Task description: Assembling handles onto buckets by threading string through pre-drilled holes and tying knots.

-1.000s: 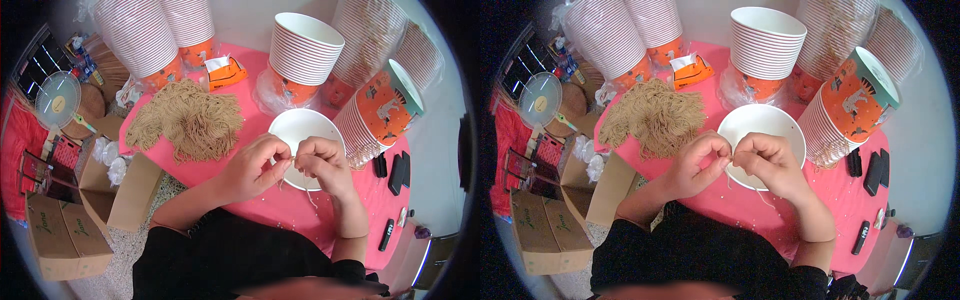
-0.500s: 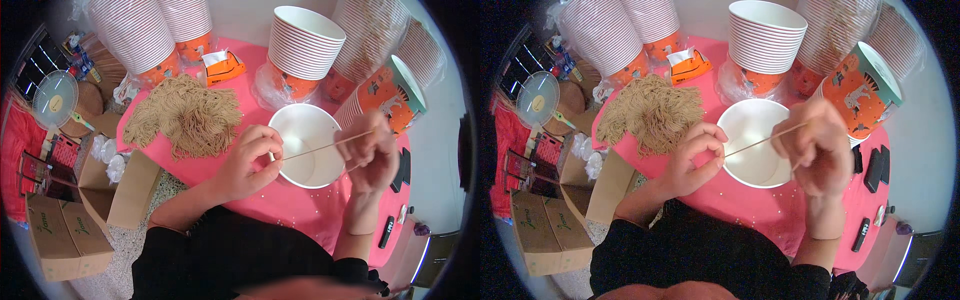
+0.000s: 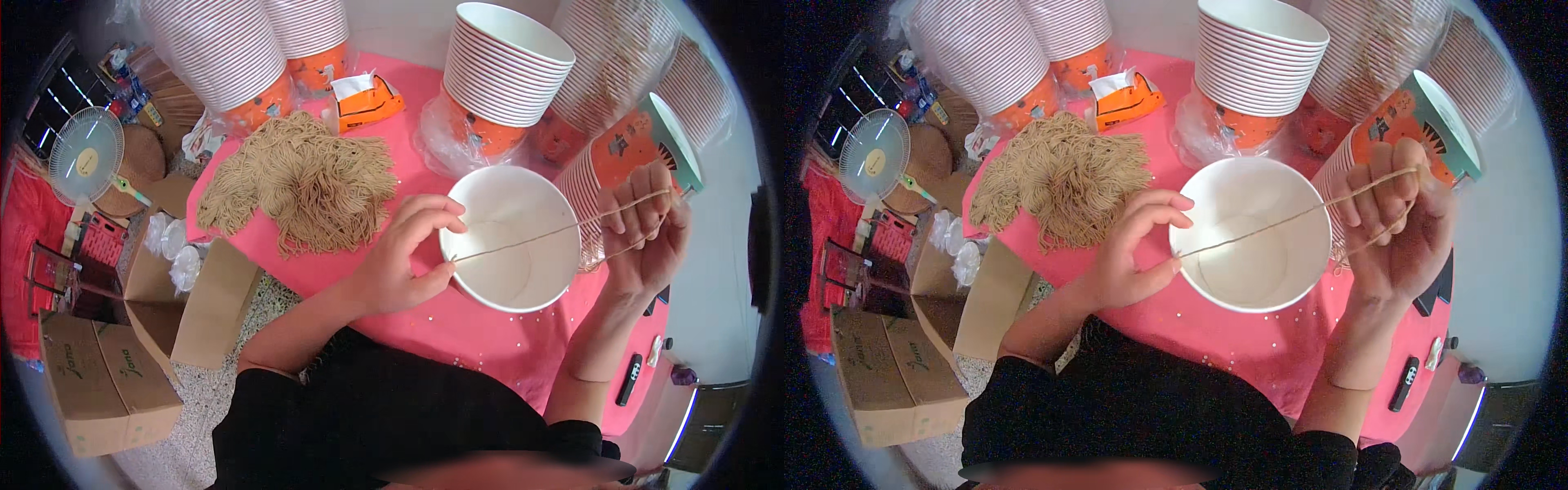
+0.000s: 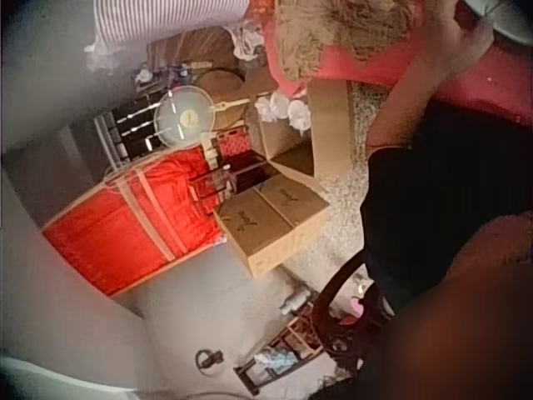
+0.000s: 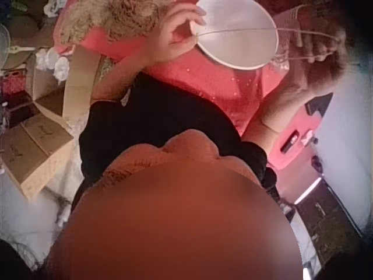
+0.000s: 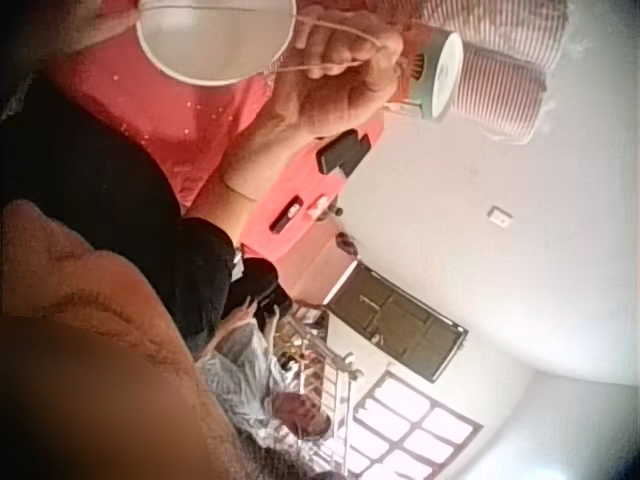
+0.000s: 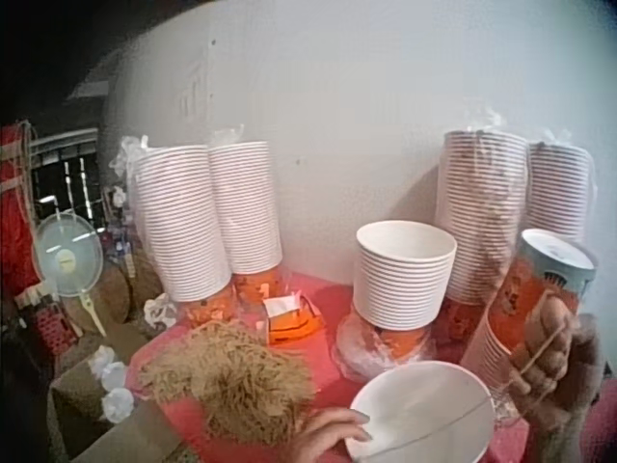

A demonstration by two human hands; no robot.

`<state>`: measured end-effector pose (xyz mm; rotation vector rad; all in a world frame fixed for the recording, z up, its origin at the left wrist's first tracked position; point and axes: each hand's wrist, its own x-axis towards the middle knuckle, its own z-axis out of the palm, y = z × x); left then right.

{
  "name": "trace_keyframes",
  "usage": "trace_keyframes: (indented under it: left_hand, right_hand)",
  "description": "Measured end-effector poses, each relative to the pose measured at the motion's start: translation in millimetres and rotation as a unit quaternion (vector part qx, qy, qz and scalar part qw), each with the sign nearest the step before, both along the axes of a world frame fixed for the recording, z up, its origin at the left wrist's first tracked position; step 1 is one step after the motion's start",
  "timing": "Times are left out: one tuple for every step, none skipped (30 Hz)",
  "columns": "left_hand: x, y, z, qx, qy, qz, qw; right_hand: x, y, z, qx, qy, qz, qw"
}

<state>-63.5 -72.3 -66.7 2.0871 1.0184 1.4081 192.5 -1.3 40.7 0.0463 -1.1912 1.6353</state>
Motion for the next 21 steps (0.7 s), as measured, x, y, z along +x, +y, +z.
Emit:
trace_keyframes:
  left_hand:
    - [-1, 0, 1, 0.013, -0.004, 0.003, 1.000]
    - [-3, 0, -2, 0.030, 0.009, 0.007, 0.999]
    - [-3, -1, -2, 0.046, 0.011, 0.019, 0.999]
    - [-3, -3, -3, 0.062, 0.013, 0.034, 0.997]
    - [-4, -4, -5, 0.098, 0.049, 0.065, 0.992]
    - [-3, -7, -10, 0.122, 0.053, 0.059, 0.989]
    - [-1, -11, -13, 0.145, 0.057, 0.052, 0.986]
    - [8, -15, -13, 0.181, 0.040, 0.028, 0.982]
    - [17, -18, -19, 0.191, 0.061, -0.013, 0.980]
    - [23, -21, -20, 0.199, 0.084, -0.049, 0.975]
    - [26, -26, -13, 0.241, 0.168, -0.059, 0.954]
    - [28, -26, -13, 0.242, 0.170, -0.057, 0.954]
    - [30, -24, -14, 0.238, 0.183, -0.074, 0.951]
    - [31, -23, -16, 0.233, 0.197, -0.090, 0.948]
    - [22, -17, -15, 0.218, 0.189, -0.078, 0.954]
    - [11, -8, -15, 0.205, 0.175, -0.057, 0.961]
    - [0, 0, -12, 0.192, 0.163, -0.032, 0.967]
    - [-10, 10, -4, 0.151, 0.149, -0.003, 0.977]
    - [-20, 20, 3, 0.111, 0.135, 0.030, 0.984]
    - [-30, 31, 5, 0.059, 0.111, 0.032, 0.992]
    - [-37, 38, 5, 0.007, 0.086, 0.034, 0.996]
  right_hand:
    - [0, 0, 0, 0.004, -0.003, -0.002, 1.000]
    - [2, -1, -1, -0.010, -0.004, -0.003, 1.000]
    - [3, -1, -2, -0.010, -0.005, -0.007, 1.000]
    - [2, 0, -3, -0.001, -0.005, -0.011, 1.000]
    - [2, 0, -4, 0.008, -0.005, -0.016, 1.000]
    - [2, 1, -5, 0.007, -0.005, -0.019, 1.000]
    - [3, 0, -6, 0.010, -0.007, -0.023, 1.000]
    - [4, 0, -6, 0.012, -0.009, -0.027, 1.000]
    - [4, 0, -6, 0.013, -0.009, -0.030, 0.999]
    - [1, 1, -6, 0.015, -0.008, -0.029, 0.999]
    - [-2, 1, -7, 0.017, -0.006, -0.028, 0.999]
    - [-3, 2, -8, 0.018, -0.005, -0.026, 0.999]
    - [-4, 1, -8, 0.021, -0.012, -0.028, 0.999]
    - [-5, 1, -9, 0.023, -0.018, -0.029, 0.999]
    - [-5, 0, -10, 0.016, -0.013, -0.042, 0.999]
    - [-5, -1, -12, 0.016, -0.012, -0.046, 0.999]
    - [-7, -5, -13, -0.012, -0.010, -0.059, 0.998]
    - [-11, -7, -15, -0.039, -0.008, -0.072, 0.997]
    - [-21, -8, -18, -0.048, -0.020, -0.086, 0.995]
    - [-30, -10, -19, -0.018, -0.104, -0.123, 0.987]
    - [-39, -8, -25, -0.010, -0.103, -0.102, 0.989]
